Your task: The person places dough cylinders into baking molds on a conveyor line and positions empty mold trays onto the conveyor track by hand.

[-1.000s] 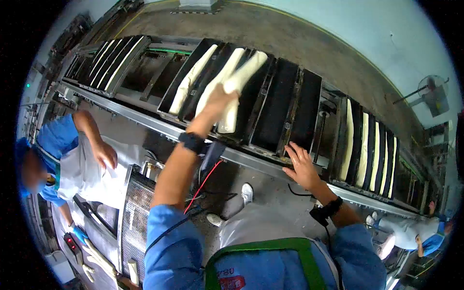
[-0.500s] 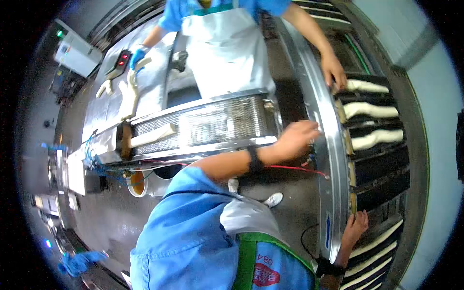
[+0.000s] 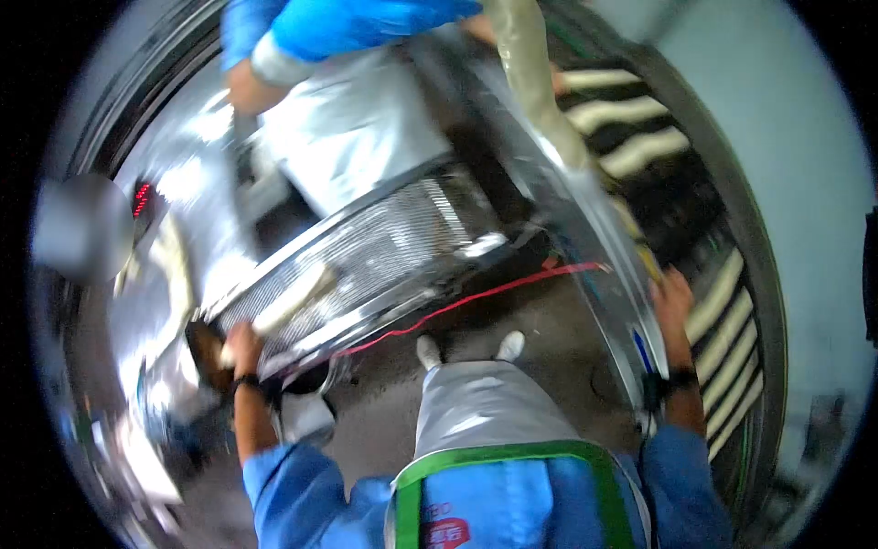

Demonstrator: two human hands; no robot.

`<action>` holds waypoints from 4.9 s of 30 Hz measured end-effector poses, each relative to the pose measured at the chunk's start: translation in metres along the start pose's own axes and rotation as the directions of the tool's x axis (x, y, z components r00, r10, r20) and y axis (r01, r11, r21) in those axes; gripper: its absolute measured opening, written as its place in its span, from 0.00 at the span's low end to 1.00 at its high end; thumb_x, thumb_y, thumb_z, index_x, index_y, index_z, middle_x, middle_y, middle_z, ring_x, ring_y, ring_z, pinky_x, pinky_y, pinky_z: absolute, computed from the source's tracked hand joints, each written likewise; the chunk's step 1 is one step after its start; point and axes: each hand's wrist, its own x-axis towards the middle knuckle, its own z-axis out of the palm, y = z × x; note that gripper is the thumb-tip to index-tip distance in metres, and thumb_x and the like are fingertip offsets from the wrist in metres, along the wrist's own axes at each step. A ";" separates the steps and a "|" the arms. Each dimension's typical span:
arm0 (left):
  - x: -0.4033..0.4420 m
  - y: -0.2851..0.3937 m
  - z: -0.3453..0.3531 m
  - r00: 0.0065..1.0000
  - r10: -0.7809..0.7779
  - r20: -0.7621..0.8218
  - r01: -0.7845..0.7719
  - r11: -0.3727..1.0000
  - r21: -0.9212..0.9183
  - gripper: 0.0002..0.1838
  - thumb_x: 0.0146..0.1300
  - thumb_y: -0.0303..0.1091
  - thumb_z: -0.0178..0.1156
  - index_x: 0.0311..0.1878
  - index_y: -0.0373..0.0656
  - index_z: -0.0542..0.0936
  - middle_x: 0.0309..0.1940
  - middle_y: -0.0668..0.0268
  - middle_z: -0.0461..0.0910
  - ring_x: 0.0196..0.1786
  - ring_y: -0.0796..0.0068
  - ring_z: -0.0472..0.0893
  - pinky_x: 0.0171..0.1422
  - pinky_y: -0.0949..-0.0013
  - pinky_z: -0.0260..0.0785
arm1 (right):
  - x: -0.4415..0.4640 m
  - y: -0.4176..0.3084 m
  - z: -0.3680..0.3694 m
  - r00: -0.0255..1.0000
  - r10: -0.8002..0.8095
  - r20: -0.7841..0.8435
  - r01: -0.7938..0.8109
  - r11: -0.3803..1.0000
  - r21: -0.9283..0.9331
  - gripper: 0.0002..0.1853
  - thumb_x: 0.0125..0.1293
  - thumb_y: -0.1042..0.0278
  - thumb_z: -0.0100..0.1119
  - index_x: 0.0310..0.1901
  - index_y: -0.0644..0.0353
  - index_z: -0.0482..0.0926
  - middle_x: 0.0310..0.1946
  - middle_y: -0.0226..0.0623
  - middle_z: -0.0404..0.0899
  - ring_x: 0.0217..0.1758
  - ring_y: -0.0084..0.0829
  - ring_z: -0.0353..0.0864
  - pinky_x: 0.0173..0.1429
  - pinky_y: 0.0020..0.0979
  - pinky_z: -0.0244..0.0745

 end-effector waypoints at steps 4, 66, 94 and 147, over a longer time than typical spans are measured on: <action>0.000 0.005 -0.015 0.917 0.265 -0.297 -0.230 0.962 0.148 0.16 0.40 0.39 0.54 0.32 0.40 0.67 0.34 0.53 0.71 0.41 0.52 0.69 0.43 0.55 0.60 | 0.014 0.000 0.011 0.997 0.074 0.016 -0.071 0.992 -0.108 0.13 0.47 0.64 0.56 0.30 0.65 0.73 0.36 0.45 0.71 0.45 0.42 0.68 0.44 0.39 0.63; -0.203 0.162 -0.088 0.996 -0.066 -0.052 0.005 0.663 -0.749 0.09 0.50 0.34 0.53 0.35 0.44 0.75 0.32 0.58 0.75 0.39 0.55 0.72 0.45 0.61 0.64 | -0.061 -0.128 -0.094 0.974 -0.167 0.157 0.083 0.895 0.438 0.12 0.56 0.71 0.49 0.42 0.64 0.70 0.45 0.41 0.67 0.51 0.39 0.63 0.55 0.34 0.56; -0.156 0.137 -0.048 0.967 -0.174 -0.185 -0.028 0.652 -0.758 0.14 0.45 0.33 0.55 0.38 0.43 0.74 0.43 0.57 0.70 0.50 0.57 0.65 0.55 0.61 0.54 | -0.130 -0.145 -0.106 0.953 0.189 0.238 -0.273 0.877 0.396 0.12 0.56 0.68 0.50 0.41 0.62 0.72 0.44 0.40 0.69 0.51 0.39 0.64 0.55 0.34 0.57; -0.161 0.143 -0.099 0.870 -0.040 0.491 0.255 -0.817 -0.518 0.05 0.46 0.26 0.53 0.27 0.38 0.68 0.20 0.66 0.68 0.20 0.80 0.66 0.22 0.83 0.60 | -0.074 -0.329 -0.066 0.822 -0.503 0.267 0.208 0.701 0.682 0.18 0.54 0.64 0.53 0.45 0.62 0.69 0.44 0.42 0.69 0.49 0.41 0.67 0.52 0.32 0.62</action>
